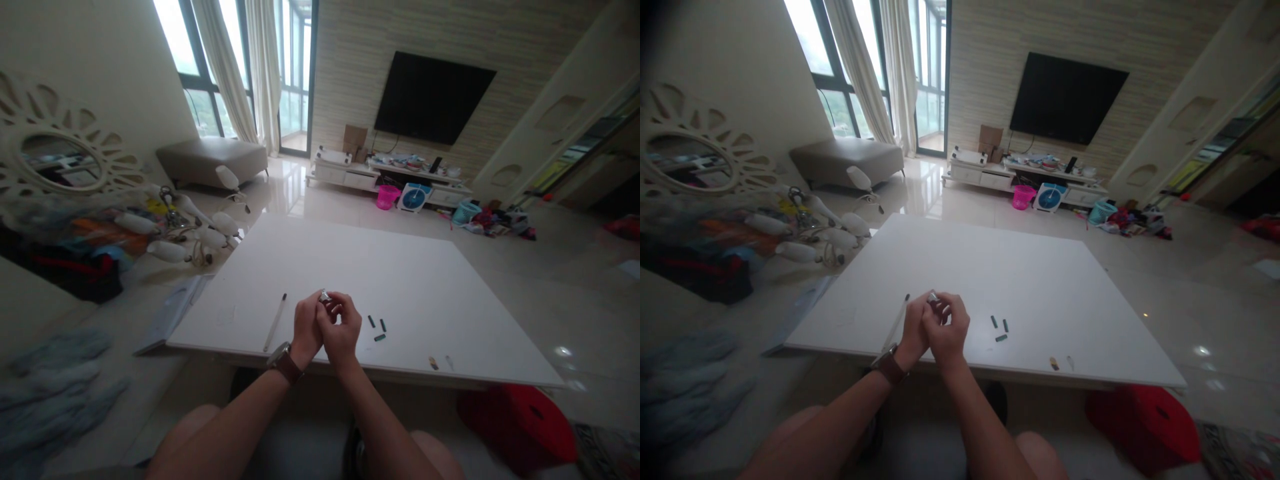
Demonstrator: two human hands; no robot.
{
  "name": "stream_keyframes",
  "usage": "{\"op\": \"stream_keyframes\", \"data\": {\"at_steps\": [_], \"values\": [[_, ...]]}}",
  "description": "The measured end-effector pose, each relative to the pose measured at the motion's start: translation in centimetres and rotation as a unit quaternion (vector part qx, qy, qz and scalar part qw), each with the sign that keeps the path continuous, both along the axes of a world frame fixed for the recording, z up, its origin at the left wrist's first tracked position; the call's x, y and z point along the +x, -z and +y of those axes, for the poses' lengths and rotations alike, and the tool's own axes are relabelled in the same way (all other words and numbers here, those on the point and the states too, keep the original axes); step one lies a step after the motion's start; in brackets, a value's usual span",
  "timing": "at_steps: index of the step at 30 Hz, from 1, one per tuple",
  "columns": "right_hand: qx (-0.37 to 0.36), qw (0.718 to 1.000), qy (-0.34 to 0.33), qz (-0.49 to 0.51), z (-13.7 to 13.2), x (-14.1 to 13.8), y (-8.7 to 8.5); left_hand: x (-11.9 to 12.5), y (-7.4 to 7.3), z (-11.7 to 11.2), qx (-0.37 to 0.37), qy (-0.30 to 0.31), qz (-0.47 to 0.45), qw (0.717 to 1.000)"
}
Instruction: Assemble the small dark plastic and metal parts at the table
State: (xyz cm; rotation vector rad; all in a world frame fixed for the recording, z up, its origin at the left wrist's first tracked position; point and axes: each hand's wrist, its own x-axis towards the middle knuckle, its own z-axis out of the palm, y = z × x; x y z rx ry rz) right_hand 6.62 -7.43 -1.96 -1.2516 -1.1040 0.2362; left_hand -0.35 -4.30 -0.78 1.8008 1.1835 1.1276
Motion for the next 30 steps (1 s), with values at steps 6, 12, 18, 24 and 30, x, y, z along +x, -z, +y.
{"op": "stream_keyframes", "data": {"at_steps": [6,12,18,24,30], "values": [[0.0,1.0,-0.007,0.011,-0.5,0.1,-0.2,0.0,0.7,-0.2,0.004,-0.008,0.032,0.999],[-0.005,0.999,-0.019,0.027,-0.5,0.4,-0.9,0.0,0.7,0.0,0.029,-0.01,0.055,0.998],[0.002,0.998,-0.012,0.062,-0.1,0.5,-0.9,0.3,-0.4,0.0,0.027,-0.005,0.069,0.997],[0.003,0.997,-0.005,0.072,-0.3,0.0,-0.5,0.1,-0.5,0.0,0.026,-0.006,0.065,0.998],[-0.004,0.998,-0.003,0.066,-0.5,-0.2,-0.3,-0.1,-0.4,-0.2,0.029,-0.015,0.066,0.997]]}}
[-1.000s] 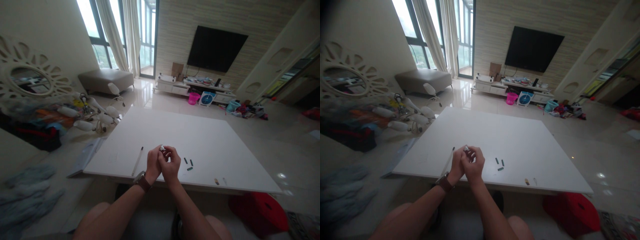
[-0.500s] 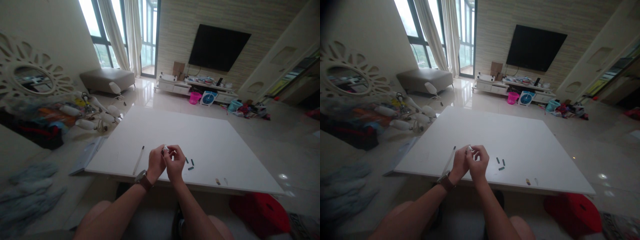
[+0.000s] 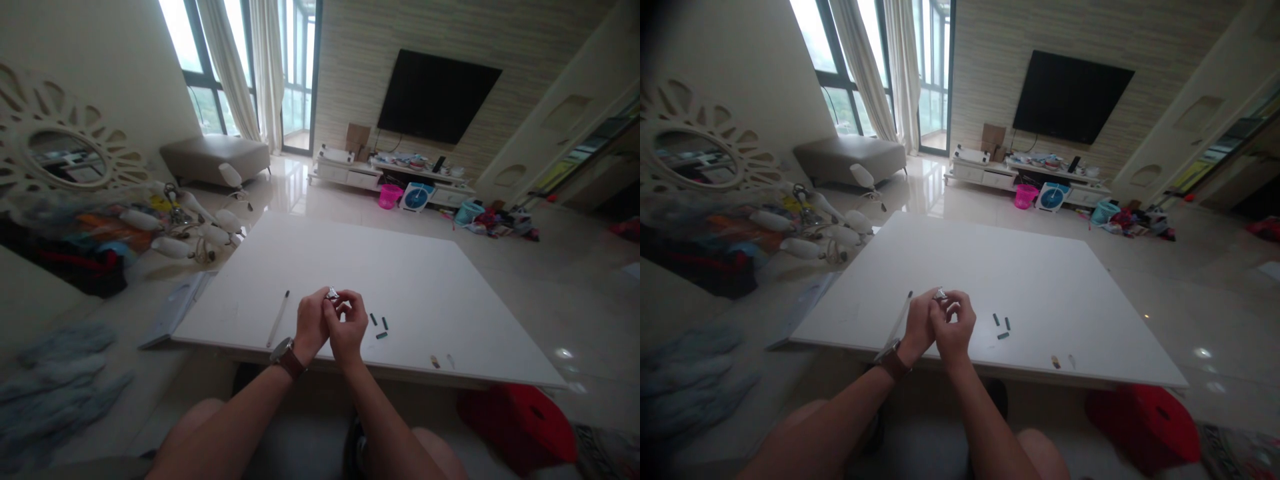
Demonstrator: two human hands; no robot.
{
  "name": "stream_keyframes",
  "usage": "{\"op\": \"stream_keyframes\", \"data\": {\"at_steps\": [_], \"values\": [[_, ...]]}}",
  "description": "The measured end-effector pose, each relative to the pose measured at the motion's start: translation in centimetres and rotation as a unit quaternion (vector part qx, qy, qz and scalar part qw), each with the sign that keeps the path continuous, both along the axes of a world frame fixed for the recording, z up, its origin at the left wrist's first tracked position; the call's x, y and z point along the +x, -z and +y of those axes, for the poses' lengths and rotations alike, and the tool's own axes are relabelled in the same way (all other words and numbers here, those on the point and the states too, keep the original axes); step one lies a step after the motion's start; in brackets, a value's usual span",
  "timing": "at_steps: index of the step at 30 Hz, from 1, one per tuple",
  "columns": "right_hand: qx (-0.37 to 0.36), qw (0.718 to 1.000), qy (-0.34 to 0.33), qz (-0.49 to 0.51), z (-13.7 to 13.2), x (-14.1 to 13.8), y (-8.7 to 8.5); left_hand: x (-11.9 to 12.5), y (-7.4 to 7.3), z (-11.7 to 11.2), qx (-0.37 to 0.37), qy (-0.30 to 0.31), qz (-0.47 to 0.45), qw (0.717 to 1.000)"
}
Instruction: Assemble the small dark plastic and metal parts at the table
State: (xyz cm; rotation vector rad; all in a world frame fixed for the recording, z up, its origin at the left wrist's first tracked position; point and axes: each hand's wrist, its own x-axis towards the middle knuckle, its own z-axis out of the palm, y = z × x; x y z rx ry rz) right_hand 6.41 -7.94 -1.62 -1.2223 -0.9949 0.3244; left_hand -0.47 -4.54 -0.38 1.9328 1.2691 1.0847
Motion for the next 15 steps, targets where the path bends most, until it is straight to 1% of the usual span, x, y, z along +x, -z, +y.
{"op": "stream_keyframes", "data": {"at_steps": [3,9,15], "values": [[0.009,1.0,0.006,-0.012,0.09,-0.08,0.04,-0.06,0.03,0.01,0.001,0.005,-0.014,1.0],[0.02,0.997,0.017,-0.066,0.36,0.19,0.15,-0.07,-0.16,0.21,-0.009,0.016,-0.047,0.999],[0.026,0.998,0.003,-0.065,0.27,0.27,0.09,-0.05,-0.44,-0.07,-0.018,0.015,-0.055,0.998]]}}
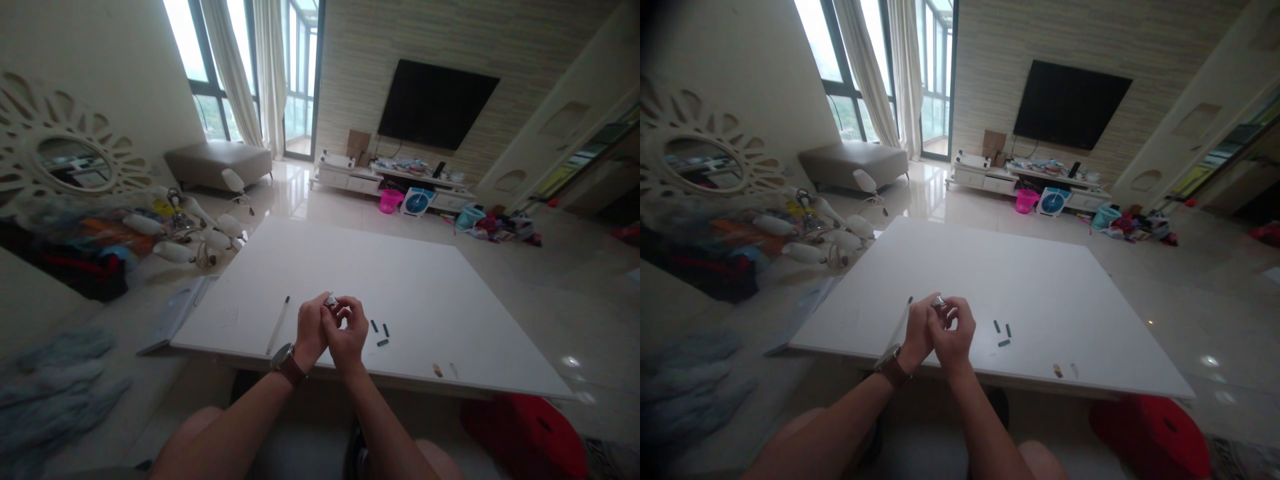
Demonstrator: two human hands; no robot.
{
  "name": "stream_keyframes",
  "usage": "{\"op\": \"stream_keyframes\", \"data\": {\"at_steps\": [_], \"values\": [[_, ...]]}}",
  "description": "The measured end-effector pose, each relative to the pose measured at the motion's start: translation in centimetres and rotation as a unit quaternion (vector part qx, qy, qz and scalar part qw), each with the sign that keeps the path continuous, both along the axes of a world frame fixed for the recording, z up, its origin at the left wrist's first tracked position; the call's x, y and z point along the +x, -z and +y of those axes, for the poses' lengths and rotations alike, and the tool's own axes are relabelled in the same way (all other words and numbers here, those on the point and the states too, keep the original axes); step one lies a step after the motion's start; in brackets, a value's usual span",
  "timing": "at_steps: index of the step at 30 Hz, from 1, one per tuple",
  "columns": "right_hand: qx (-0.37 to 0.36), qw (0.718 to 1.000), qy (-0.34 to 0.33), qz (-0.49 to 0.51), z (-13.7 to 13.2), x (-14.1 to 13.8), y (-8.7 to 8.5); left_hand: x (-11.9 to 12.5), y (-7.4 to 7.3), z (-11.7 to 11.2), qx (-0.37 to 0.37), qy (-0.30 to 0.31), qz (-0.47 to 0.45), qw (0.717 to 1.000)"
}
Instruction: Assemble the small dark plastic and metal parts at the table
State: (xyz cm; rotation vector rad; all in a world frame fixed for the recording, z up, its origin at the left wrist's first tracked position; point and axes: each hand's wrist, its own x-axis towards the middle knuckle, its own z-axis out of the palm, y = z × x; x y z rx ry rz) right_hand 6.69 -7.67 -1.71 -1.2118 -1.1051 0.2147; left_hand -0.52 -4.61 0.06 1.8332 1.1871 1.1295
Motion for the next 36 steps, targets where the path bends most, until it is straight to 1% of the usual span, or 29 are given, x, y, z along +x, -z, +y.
{"op": "stream_keyframes", "data": {"at_steps": [6,12,20,25,30,36], "values": [[0.008,1.0,0.003,-0.001,-0.5,-0.3,-0.1,-0.2,0.2,-0.3,0.018,0.003,-0.015,1.0],[0.02,0.999,-0.013,-0.024,-0.4,0.1,-0.4,0.0,0.6,0.0,0.024,0.003,-0.012,1.0],[0.022,0.999,0.015,-0.04,-0.2,0.0,0.3,0.0,0.7,0.1,0.052,0.0,0.0,0.999],[0.011,0.999,0.01,-0.051,-0.6,-0.1,0.4,-0.2,0.8,-0.3,0.052,0.0,-0.002,0.999],[-0.002,1.0,0.014,-0.016,-0.6,-0.3,0.3,-0.1,1.0,-0.3,0.046,0.0,0.006,0.999],[-0.015,1.0,0.013,0.017,-0.3,-0.4,0.2,0.1,0.7,-0.1,0.033,-0.002,0.002,0.999]]}}
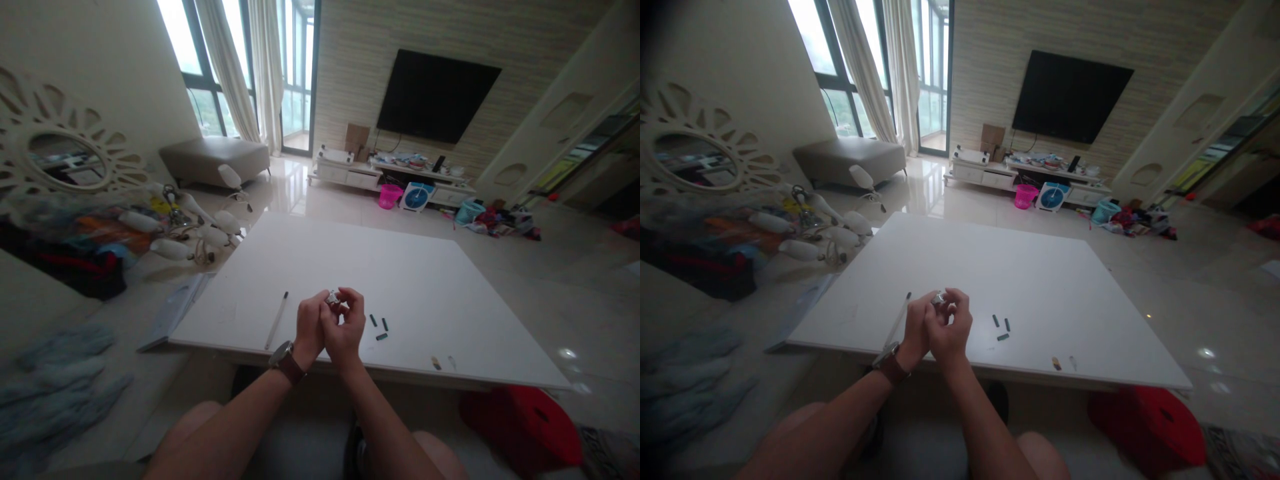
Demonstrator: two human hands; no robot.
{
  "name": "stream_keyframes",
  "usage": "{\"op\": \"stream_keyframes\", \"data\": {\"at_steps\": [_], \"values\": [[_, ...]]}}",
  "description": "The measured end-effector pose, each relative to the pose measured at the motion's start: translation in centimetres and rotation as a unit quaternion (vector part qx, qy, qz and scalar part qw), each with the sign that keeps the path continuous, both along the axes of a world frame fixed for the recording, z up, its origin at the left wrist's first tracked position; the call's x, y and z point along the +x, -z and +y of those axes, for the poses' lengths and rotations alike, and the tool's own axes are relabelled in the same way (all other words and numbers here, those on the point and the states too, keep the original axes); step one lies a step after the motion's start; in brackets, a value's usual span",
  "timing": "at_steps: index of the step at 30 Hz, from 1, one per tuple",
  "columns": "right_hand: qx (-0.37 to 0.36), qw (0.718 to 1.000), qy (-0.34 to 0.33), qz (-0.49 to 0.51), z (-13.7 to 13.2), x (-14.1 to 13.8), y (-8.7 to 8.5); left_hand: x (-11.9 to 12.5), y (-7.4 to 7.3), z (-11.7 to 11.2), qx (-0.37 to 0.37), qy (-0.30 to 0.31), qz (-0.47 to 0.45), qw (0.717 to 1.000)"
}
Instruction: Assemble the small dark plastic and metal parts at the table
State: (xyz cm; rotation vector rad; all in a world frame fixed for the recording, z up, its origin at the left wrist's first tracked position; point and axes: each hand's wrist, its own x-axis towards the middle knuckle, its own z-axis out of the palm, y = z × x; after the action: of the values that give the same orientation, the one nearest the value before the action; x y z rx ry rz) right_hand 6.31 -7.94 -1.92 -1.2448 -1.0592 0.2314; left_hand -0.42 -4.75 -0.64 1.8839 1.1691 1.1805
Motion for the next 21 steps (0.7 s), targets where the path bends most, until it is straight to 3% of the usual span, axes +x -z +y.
{"op": "stream_keyframes", "data": {"at_steps": [21], "values": [[-0.027,0.999,-0.02,0.031,-0.14,0.06,-0.35,0.08,-0.01,-0.03,-0.025,-0.011,0.025,0.999]]}}
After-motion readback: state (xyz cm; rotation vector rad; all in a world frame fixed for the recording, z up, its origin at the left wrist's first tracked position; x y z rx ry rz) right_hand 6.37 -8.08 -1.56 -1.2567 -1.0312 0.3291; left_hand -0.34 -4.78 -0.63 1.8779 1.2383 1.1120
